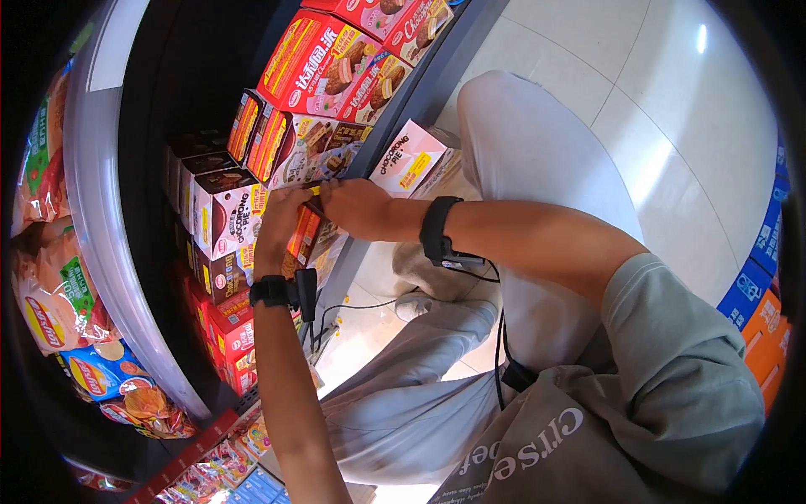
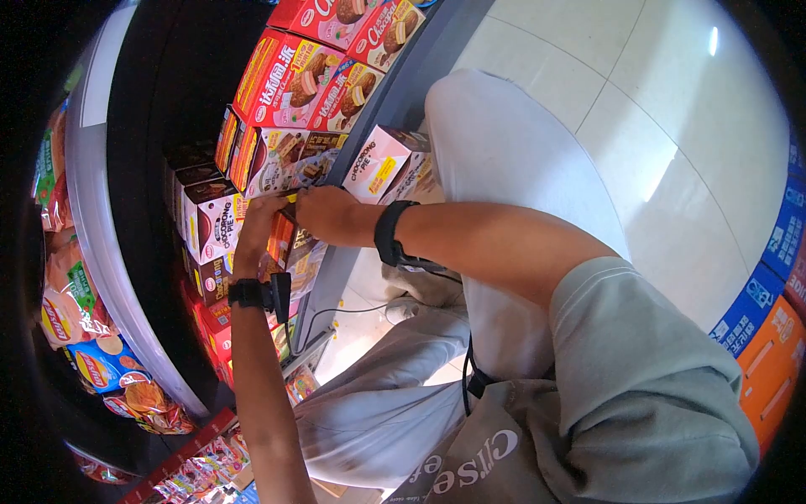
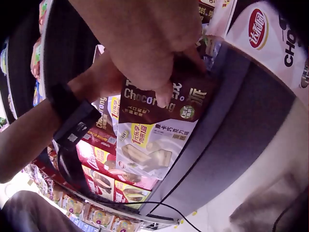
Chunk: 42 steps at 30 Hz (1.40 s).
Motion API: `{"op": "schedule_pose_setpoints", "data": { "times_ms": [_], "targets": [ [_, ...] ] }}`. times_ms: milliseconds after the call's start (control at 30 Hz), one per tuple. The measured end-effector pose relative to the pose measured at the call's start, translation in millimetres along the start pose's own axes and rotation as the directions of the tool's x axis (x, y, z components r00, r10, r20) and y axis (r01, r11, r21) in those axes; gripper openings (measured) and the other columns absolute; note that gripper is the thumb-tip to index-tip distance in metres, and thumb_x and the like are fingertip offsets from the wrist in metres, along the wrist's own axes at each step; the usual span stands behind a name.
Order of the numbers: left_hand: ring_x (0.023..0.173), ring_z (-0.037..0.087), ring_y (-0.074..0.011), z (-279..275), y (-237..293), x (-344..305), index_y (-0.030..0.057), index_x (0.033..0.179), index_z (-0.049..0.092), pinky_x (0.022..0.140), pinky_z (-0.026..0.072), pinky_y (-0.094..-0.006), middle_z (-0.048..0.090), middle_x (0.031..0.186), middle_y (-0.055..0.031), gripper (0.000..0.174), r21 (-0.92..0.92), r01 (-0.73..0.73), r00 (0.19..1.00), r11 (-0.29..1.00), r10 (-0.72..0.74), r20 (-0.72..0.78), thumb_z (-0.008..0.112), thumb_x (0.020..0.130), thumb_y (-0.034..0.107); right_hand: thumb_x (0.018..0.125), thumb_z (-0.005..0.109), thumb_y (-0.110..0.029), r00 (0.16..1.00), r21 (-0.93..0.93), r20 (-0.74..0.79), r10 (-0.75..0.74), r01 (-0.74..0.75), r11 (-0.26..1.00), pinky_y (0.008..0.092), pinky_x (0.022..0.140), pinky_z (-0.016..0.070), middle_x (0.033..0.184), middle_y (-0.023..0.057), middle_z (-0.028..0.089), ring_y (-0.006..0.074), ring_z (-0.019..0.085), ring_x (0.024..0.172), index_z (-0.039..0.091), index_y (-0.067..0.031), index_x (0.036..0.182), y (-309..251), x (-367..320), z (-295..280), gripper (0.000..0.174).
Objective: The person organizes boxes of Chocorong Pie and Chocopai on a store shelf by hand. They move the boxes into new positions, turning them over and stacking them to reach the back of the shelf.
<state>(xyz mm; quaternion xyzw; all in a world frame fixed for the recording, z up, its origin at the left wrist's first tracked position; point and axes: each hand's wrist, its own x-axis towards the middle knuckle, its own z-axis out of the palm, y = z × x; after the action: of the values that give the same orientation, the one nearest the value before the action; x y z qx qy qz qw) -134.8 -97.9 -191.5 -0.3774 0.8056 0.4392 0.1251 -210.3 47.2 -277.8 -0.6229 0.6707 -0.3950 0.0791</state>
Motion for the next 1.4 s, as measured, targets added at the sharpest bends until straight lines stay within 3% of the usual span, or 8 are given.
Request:
{"op": "schedule_pose_setpoints", "data": {
  "times_ms": [267, 667, 767, 967, 1067, 1233, 1300, 1400],
  "targets": [
    [0.076, 0.059, -0.0122, 5, -2, -1, -0.0060, 0.094, 0.065, 0.072, 0.0456, -0.0246, 0.066, 0.084, -0.0064, 0.026, -0.110, 0.018, 1.000, 0.994, -0.019, -0.011, 0.054, 0.086, 0.016, 0.065, 0.069, -0.008, 0.997, 0.037, 0.071, 0.012, -0.015, 0.999, 0.0382, 0.065, 0.0545, 0.090, 0.0249, 0.062, 0.0338, 0.066, 0.076, 0.054, 0.0161, 0.103, 2, 0, -1, 0.048],
    [0.075, 0.056, -0.0172, -3, -3, 12, -0.0088, 0.090, 0.061, 0.073, 0.0435, -0.0299, 0.065, 0.080, -0.0108, 0.033, 0.203, 0.103, 0.994, 0.974, -0.094, -0.056, 0.054, 0.082, 0.023, 0.064, 0.070, -0.006, 0.999, 0.047, 0.046, 0.010, -0.013, 0.999, 0.0391, 0.064, 0.0541, 0.090, 0.0236, 0.062, 0.0337, 0.066, 0.074, 0.053, 0.0155, 0.103, 3, -1, 5, 0.048],
    [0.075, 0.056, -0.0172, -5, -12, 17, -0.0085, 0.090, 0.061, 0.072, 0.0435, -0.0299, 0.065, 0.082, -0.0113, 0.033, 0.086, 0.183, 0.982, 0.979, -0.179, -0.055, 0.054, 0.082, 0.023, 0.064, 0.069, -0.006, 0.995, 0.044, 0.095, 0.043, -0.047, 0.998, 0.0390, 0.064, 0.0541, 0.091, 0.0238, 0.062, 0.0338, 0.066, 0.075, 0.053, 0.0155, 0.104, -1, 1, -2, 0.048],
    [0.076, 0.056, -0.0152, -5, -4, 13, -0.0081, 0.089, 0.063, 0.072, 0.0434, -0.0291, 0.065, 0.083, -0.0087, 0.035, 0.104, 0.125, 0.992, 0.987, -0.121, -0.044, 0.055, 0.083, 0.025, 0.065, 0.067, -0.004, 0.991, 0.063, 0.113, 0.066, -0.074, 0.995, 0.0391, 0.066, 0.0541, 0.094, 0.0260, 0.062, 0.0342, 0.066, 0.078, 0.051, 0.0159, 0.107, -1, 2, -4, 0.050],
    [0.078, 0.057, -0.0150, -7, -13, 17, -0.0074, 0.092, 0.062, 0.073, 0.0439, -0.0294, 0.066, 0.087, -0.0090, 0.035, -0.077, 0.186, 0.983, 0.980, -0.185, 0.013, 0.055, 0.084, 0.025, 0.065, 0.066, -0.003, 0.995, 0.075, 0.084, 0.058, -0.065, 0.995, 0.0390, 0.069, 0.0538, 0.095, 0.0267, 0.061, 0.0347, 0.066, 0.080, 0.049, 0.0162, 0.109, 0, 1, -1, 0.050],
    [0.080, 0.056, -0.0153, 0, -12, 18, -0.0038, 0.092, 0.063, 0.076, 0.0434, -0.0300, 0.065, 0.088, -0.0078, 0.034, 0.051, 0.217, 0.976, 0.975, -0.218, 0.023, 0.055, 0.085, 0.029, 0.065, 0.065, -0.002, 0.979, 0.058, 0.177, 0.106, -0.118, 0.991, 0.0383, 0.072, 0.0532, 0.102, 0.0279, 0.059, 0.0352, 0.065, 0.083, 0.046, 0.0175, 0.112, -3, -6, -4, 0.054],
    [0.081, 0.055, -0.0165, -6, -27, 30, -0.0016, 0.089, 0.064, 0.078, 0.0425, -0.0298, 0.064, 0.085, -0.0072, 0.034, 0.153, 0.161, 0.985, 0.975, -0.168, 0.034, 0.055, 0.084, 0.031, 0.066, 0.062, -0.001, 0.996, 0.072, 0.049, 0.074, -0.077, 0.994, 0.0376, 0.072, 0.0539, 0.102, 0.0307, 0.058, 0.0357, 0.064, 0.082, 0.050, 0.0186, 0.107, -4, -12, -2, 0.048],
    [0.083, 0.056, -0.0178, -4, -21, 29, -0.0017, 0.089, 0.063, 0.079, 0.0421, -0.0298, 0.065, 0.088, -0.0087, 0.033, -0.038, 0.350, 0.936, 0.936, -0.348, 0.058, 0.054, 0.083, 0.030, 0.066, 0.060, 0.000, 0.997, 0.052, -0.023, 0.067, -0.066, 0.996, 0.0359, 0.072, 0.0543, 0.106, 0.0323, 0.056, 0.0356, 0.064, 0.081, 0.051, 0.0199, 0.108, -3, -12, 12, 0.047]
  ]
}}
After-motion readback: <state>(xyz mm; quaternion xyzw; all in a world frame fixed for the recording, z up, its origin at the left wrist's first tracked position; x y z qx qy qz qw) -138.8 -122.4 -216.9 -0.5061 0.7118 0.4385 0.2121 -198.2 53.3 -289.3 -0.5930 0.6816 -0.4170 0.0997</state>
